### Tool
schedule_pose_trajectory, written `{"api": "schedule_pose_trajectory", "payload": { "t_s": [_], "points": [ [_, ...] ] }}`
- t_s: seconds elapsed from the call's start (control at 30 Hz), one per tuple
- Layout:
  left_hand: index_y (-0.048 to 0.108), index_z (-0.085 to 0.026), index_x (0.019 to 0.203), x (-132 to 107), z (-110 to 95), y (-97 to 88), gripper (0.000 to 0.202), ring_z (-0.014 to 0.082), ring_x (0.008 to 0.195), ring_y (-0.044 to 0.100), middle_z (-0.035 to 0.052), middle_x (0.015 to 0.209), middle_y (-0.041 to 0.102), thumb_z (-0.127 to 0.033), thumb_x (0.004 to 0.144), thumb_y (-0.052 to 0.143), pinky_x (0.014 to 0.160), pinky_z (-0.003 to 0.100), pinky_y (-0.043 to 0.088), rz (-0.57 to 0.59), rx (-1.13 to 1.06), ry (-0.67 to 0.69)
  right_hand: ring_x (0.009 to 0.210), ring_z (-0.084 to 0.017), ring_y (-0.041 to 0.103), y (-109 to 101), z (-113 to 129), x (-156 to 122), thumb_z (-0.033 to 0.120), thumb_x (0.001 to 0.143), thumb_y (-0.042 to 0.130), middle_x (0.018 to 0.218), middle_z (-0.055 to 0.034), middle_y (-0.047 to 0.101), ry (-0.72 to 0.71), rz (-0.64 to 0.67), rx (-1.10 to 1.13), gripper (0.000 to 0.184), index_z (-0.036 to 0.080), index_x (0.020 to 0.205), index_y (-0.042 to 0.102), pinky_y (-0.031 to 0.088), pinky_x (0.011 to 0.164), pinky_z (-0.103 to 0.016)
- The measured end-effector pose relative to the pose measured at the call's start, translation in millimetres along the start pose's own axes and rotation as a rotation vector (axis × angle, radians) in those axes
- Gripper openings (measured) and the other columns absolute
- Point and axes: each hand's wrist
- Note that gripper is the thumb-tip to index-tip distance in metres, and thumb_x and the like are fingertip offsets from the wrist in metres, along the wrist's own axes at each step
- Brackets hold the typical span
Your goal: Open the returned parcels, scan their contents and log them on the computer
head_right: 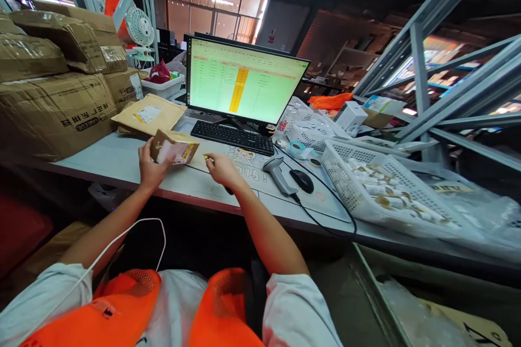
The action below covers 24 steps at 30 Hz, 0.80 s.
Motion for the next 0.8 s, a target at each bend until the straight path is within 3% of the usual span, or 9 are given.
{"api": "schedule_pose_trajectory", "payload": {
  "t_s": [0.07,0.13,0.2,0.27,0.4,0.57,0.8],
  "points": [
    [0.044,-0.017,0.149,4.6,15.8,-8.5,0.084,0.0304,0.13,0.057,0.0177,0.136,0.054,-0.045,0.079,0.081,0.113,0.045,0.048,0.118,-0.08,-0.085,0.043,-0.012,0.056,-11.9,-10.4,4.0,0.036,0.095,0.067,0.062,0.0015,0.062,0.041,0.015,0.028,0.041,0.019,0.133,0.067,0.045,0.042,-0.023],
    [0.045,-0.018,0.146,8.2,29.3,-14.9,0.088,0.0315,0.129,0.059,0.0165,0.137,0.059,-0.047,0.073,0.085,0.112,0.047,0.048,0.389,-0.137,-0.143,0.049,-0.014,0.061,-23.0,-23.0,8.6,0.035,0.092,0.071,0.066,0.0018,0.063,0.069,0.035,0.136,0.04,0.019,0.128,0.065,0.05,0.044,-0.023],
    [0.044,-0.019,0.145,9.7,37.1,-17.3,0.093,0.0329,0.13,0.06,0.0163,0.14,0.061,-0.048,0.068,0.088,0.113,0.049,0.048,0.631,-0.162,-0.191,0.058,-0.014,0.065,-31.0,-34.1,14.9,0.03,0.09,0.072,0.071,0.0009,0.065,0.091,0.038,0.256,0.028,0.019,0.114,0.064,0.055,0.049,-0.024],
    [0.04,-0.02,0.148,9.5,38.6,-15.9,0.098,0.0331,0.135,0.058,0.0169,0.146,0.059,-0.047,0.067,0.089,0.114,0.049,0.047,0.747,-0.171,-0.188,0.061,-0.014,0.066,-34.4,-41.4,23.1,0.026,0.091,0.069,0.072,0.0001,0.067,0.126,0.052,0.296,0.014,0.018,0.1,0.061,0.056,0.053,-0.024],
    [0.028,-0.021,0.157,6.6,32.8,-10.0,0.11,0.0345,0.138,0.056,0.0183,0.153,0.053,-0.047,0.068,0.089,0.114,0.049,0.047,0.815,-0.149,-0.096,0.052,-0.012,0.059,-28.5,-43.7,40.5,0.031,0.097,0.062,0.062,0.0013,0.063,0.188,0.064,0.197,0.017,0.019,0.086,0.059,0.049,0.047,-0.021],
    [0.028,-0.02,0.157,3.0,29.6,-9.0,0.111,0.0399,0.139,0.053,0.0194,0.154,0.052,-0.059,0.071,0.085,0.114,0.055,0.045,0.82,-0.057,-0.051,0.044,-0.01,0.052,-16.6,-34.9,48.0,0.035,0.1,0.058,0.055,0.003,0.055,0.089,0.043,0.105,0.03,0.018,0.075,0.058,0.042,0.042,-0.019],
    [0.029,-0.023,0.156,4.0,33.6,-10.3,0.107,0.0333,0.14,0.054,0.0165,0.153,0.054,-0.057,0.072,0.085,0.116,0.049,0.045,0.818,-0.207,-0.044,0.042,-0.01,0.051,-18.9,-29.2,43.9,0.029,0.102,0.054,0.053,0.0026,0.055,0.103,-0.001,0.026,0.031,0.017,0.073,0.057,0.04,0.041,-0.02]
  ]
}}
Point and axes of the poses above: each hand's wrist, its own x-axis towards the middle knuckle, its own y-axis out of the palm, z = x × y
